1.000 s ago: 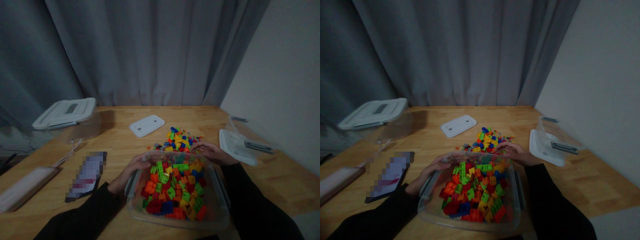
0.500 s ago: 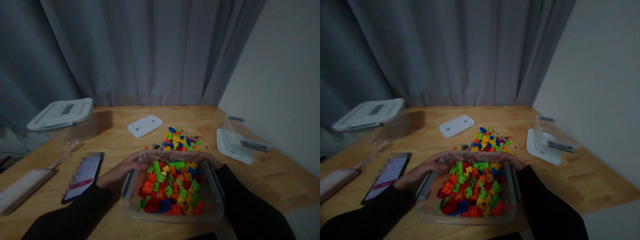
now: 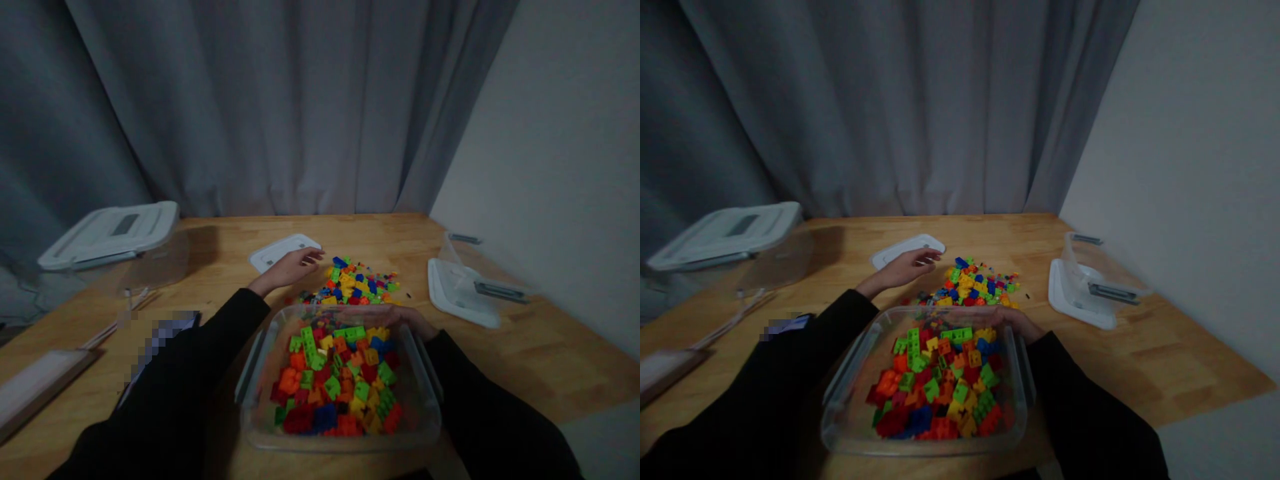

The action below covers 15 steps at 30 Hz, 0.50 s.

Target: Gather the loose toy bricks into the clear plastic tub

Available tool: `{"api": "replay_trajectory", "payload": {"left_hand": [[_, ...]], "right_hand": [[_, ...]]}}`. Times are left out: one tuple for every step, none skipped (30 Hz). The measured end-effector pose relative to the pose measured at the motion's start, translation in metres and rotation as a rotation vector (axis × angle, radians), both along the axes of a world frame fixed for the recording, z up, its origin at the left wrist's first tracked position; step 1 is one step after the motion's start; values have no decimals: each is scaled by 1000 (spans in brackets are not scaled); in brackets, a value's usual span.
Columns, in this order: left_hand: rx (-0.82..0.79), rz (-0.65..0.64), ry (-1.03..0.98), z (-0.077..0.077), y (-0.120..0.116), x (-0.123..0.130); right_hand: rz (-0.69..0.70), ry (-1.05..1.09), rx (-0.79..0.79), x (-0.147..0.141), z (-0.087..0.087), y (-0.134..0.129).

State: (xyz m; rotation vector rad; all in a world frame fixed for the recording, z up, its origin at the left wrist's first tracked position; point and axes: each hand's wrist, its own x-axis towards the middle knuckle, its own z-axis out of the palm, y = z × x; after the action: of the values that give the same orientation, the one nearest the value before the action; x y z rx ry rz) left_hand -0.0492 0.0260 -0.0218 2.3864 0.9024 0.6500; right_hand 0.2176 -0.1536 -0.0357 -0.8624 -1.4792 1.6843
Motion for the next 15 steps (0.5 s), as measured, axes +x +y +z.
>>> {"api": "replay_trajectory", "payload": {"left_hand": [[38, 5, 35, -3, 5, 7], [78, 12, 72, -6, 9, 13], [119, 18, 111, -8, 13, 20], [158, 22, 152, -10, 17, 26], [193, 26, 192, -12, 21, 31], [224, 28, 231, -15, 26, 37], [251, 31, 267, -17, 30, 42], [276, 34, 300, -19, 35, 46], [298, 39, 329, -22, 39, 51], [318, 42, 354, -24, 43, 55], [336, 43, 378, -26, 46, 59], [352, 40, 400, -29, 49, 62], [364, 36, 421, -31, 50, 65], [375, 29, 439, -33, 52, 68], [384, 23, 456, -34, 53, 70]], "right_hand": [[60, 44, -21, 1, 2, -1], [115, 84, -35, 2, 3, -1], [148, 111, -44, 2, 5, -2], [149, 120, -43, 2, 7, -3], [144, 116, -39, 3, 9, -4], [137, 109, -35, 3, 11, -5], [124, 103, -28, 3, 12, -6], [111, 94, -24, 3, 13, -6], [97, 86, -19, 3, 14, -6], [87, 79, -18, 3, 13, -6], [79, 71, -18, 3, 13, -5], [73, 61, -19, 4, 12, -4], [69, 49, -16, 4, 11, -3], [63, 46, -10, 5, 9, -2], [62, 49, -4, 6, 8, -1]]}}
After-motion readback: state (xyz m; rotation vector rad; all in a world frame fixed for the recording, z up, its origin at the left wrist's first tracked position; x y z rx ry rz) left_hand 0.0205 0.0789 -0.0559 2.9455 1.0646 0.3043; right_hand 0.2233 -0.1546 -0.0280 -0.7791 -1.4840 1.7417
